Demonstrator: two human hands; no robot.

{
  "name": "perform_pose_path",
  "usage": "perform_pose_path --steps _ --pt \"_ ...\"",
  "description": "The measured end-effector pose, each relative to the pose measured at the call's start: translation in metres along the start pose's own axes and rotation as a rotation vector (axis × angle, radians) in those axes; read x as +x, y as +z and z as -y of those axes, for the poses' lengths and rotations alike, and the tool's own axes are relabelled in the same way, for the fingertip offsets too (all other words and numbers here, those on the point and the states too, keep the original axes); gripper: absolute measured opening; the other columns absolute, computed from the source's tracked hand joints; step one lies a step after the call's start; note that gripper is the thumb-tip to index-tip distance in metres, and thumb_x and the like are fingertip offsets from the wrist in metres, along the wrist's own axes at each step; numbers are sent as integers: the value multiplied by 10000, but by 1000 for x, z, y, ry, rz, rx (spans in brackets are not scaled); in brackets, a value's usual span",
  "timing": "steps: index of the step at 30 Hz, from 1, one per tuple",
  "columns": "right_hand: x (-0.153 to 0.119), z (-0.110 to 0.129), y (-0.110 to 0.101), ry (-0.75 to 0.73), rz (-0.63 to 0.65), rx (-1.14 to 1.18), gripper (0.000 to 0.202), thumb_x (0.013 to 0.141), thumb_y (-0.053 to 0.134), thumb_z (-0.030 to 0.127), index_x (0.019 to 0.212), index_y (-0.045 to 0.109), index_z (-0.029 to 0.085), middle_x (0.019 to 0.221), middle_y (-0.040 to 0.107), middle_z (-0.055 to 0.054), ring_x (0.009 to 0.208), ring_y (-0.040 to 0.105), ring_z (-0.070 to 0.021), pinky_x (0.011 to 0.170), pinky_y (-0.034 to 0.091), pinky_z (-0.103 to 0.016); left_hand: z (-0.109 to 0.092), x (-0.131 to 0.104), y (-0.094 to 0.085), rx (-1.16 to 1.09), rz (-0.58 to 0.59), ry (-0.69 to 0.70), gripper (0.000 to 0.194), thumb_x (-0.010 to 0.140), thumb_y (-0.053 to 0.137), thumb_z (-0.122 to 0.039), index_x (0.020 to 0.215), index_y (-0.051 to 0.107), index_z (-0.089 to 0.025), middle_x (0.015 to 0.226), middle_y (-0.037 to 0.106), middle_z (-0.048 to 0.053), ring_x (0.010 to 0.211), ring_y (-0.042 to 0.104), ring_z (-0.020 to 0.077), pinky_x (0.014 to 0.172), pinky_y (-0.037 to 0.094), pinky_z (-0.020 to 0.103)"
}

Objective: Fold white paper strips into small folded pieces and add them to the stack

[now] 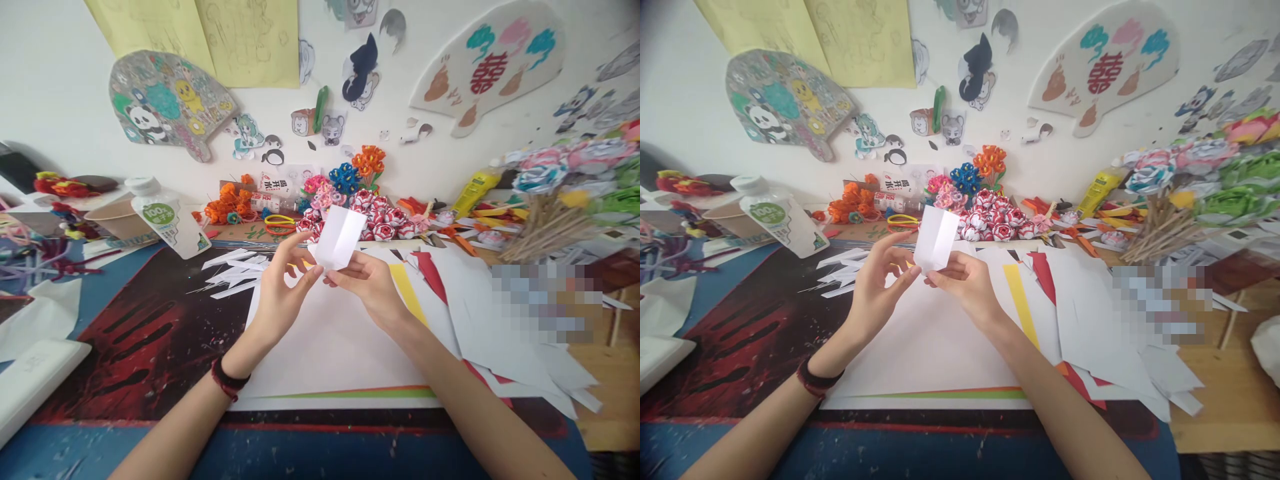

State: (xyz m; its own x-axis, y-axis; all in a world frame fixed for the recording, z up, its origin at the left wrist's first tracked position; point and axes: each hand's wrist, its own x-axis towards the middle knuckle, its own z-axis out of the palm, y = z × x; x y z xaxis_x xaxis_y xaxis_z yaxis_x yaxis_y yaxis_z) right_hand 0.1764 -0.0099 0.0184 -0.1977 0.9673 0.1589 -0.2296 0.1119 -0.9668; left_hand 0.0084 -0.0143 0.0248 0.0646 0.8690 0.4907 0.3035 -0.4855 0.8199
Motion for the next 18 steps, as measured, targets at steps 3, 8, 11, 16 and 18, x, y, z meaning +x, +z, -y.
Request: perform_pose_path --steps 3,8,11,16,18 --pt "0 0 1 15 15 24 405 691 801 333 1048 692 175 1023 731 -90 873 694 -230 825 563 -400 1 0 3 -100 22 -86 469 843 646 -340 1279 498 -250 915 652 24 742 580 139 677 436 252" --pt "1 -1 0 40 56 25 401 685 806 314 1043 701 168 991 738 -88 878 696 -236 827 562 -401 3 -1 5 -63 83 -174 213 857 607 -386 865 675 -185 920 685 45 747 594 148 686 450 259" --pt "1 -2 -1 58 87 38 369 684 806 304 1016 716 171 958 740 -73 861 694 -229 830 564 -406 3 -3 6 -70 58 -199 196 853 609 -371 842 669 -184 889 693 39 734 604 154 681 456 266" --pt "1 -3 0 48 103 45 337 723 776 296 1033 721 176 984 732 -72 868 694 -226 820 578 -412 0 -4 7 -10 25 -185 185 854 607 -350 808 667 -181 827 677 22 701 568 144 657 429 261" --pt "1 -4 0 44 99 27 329 727 772 308 1025 726 176 968 733 -72 844 698 -223 802 583 -407 0 -5 7 28 12 -157 187 858 604 -349 795 665 -185 806 675 14 679 543 137 648 414 258"
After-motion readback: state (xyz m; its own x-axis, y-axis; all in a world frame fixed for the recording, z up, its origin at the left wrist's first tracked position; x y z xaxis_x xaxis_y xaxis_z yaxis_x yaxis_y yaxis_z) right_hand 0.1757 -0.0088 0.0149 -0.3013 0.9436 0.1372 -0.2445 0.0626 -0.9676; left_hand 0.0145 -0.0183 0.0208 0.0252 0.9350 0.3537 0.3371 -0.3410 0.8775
